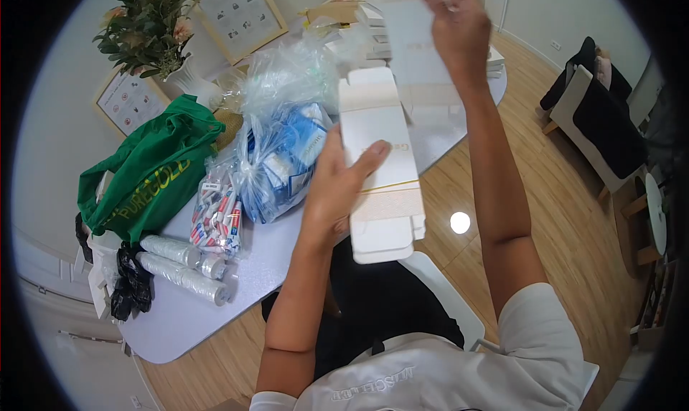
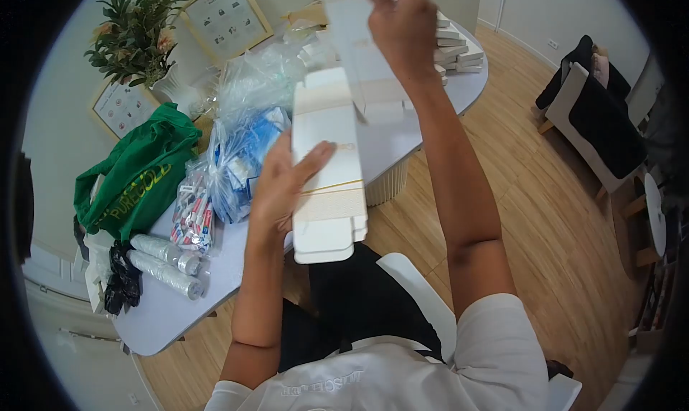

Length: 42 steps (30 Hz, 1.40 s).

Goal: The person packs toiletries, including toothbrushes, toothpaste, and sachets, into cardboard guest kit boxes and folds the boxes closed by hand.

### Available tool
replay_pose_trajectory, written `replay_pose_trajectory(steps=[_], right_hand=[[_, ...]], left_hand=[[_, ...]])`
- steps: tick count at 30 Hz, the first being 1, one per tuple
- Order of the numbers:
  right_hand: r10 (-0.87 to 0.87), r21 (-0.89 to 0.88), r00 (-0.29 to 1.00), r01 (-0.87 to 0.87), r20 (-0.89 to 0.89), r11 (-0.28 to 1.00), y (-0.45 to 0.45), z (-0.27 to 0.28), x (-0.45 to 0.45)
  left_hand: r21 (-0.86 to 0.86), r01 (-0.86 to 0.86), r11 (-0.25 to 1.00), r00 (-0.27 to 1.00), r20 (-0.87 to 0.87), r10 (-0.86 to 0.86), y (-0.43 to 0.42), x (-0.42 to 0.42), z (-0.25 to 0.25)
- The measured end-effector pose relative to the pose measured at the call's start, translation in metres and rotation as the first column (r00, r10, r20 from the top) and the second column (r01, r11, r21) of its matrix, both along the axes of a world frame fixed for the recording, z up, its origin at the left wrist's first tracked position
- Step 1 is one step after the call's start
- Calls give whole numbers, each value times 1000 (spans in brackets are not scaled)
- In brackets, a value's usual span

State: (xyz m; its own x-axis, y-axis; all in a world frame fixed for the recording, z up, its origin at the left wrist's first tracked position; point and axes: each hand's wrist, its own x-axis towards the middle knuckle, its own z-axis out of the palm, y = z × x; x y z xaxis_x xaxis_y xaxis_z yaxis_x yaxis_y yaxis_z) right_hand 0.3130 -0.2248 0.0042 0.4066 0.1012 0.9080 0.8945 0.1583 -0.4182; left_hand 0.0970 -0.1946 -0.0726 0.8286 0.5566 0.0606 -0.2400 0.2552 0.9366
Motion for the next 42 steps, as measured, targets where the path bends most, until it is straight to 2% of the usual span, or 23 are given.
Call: replay_pose_trajectory(steps=[1, 2, 4, 7, 8, 9, 10, 11, 12, 14, 15, 16, 17, 20, 23, 26, 28, 29, 30, 32, 34, 39, 42], right_hand=[[-180, 107, 982, 174, 56, 979, -2, 4, 0], [-172, 109, 983, 165, 63, 980, -5, 5, 0], [177, 221, 948, -119, -265, 968, -12, 5, 2], [213, 239, 952, -160, -219, 958, -9, 2, -6], [221, 253, 956, -169, -193, 953, -8, 1, -11], [387, 225, 836, -321, -389, 920, -8, -1, -19], [390, 223, 845, -327, -367, 918, -8, -1, -29], [569, 284, 683, -494, -457, 822, -7, 0, -38], [710, 361, 474, -632, -521, 686, -5, 3, -45], [747, 330, 399, -715, -532, 616, -4, 3, -57], [756, 301, 316, -777, -573, 553, -1, 3, -64], [771, 305, 301, -791, -561, 530, 3, 3, -75], [786, 284, 281, -822, -550, 493, 8, 3, -88], [796, 221, 240, -880, -556, 420, 29, 8, -129], [789, 85, 281, -919, -546, 386, 39, 14, -169], [795, -77, 329, -938, -510, 339, 43, 4, -210], [779, 41, 4, -998, -627, 38, 52, -11, -235], [748, 104, -73, -995, -659, -6, 57, -14, -246], [749, 102, -89, -994, -657, -29, 65, -16, -254], [804, 72, 58, -990, -591, 125, 81, -18, -268], [821, 36, 78, -992, -565, 119, 95, -19, -276], [757, 187, -155, -981, -635, -44, 111, -27, -290], [732, 111, -235, -970, -640, -215, 106, -34, -293]], left_hand=[[161, -102, 982, 994, -29, 108, 6, 13, -17], [318, -198, 927, 974, -40, 222, 11, 25, -32], [390, -235, 890, 957, -67, 282, 17, 39, -47], [729, -329, 601, 846, -56, 531, 17, 54, -52], [727, -345, 593, 845, -33, 533, 15, 53, -47], [836, -303, 459, 820, -17, 572, 12, 52, -44], [917, -245, 314, 793, 4, 609, 9, 48, -42], [914, -268, 305, 790, 27, 612, 8, 43, -38], [809, -336, 482, 841, 28, 540, 10, 36, -32], [522, -370, 768, 919, 86, 385, 17, 19, -16], [186, -375, 908, 918, 213, 335, 10, 9, 2], [196, -397, 896, 909, 221, 354, 12, -6, 18], [112, -271, 956, 947, 208, 244, 18, -26, 30], [280, -313, 908, 926, 301, 227, 20, -59, 49], [14, -529, 848, 747, 483, 457, 39, -99, 67], [-77, -614, 786, 543, 682, 491, 62, -136, 83], [-68, -611, 788, 557, 671, 490, 74, -162, 81], [-69, -576, 815, 588, 658, 471, 82, -172, 78], [-67, -594, 802, 576, 660, 482, 92, -181, 73], [-142, -692, 708, 488, 630, 604, 112, -196, 67], [-175, -700, 692, 476, 608, 635, 116, -209, 67], [-36, -723, 690, 533, 606, 590, 121, -224, 61], [-210, -556, 804, 550, 633, 545, 111, -224, 69]])
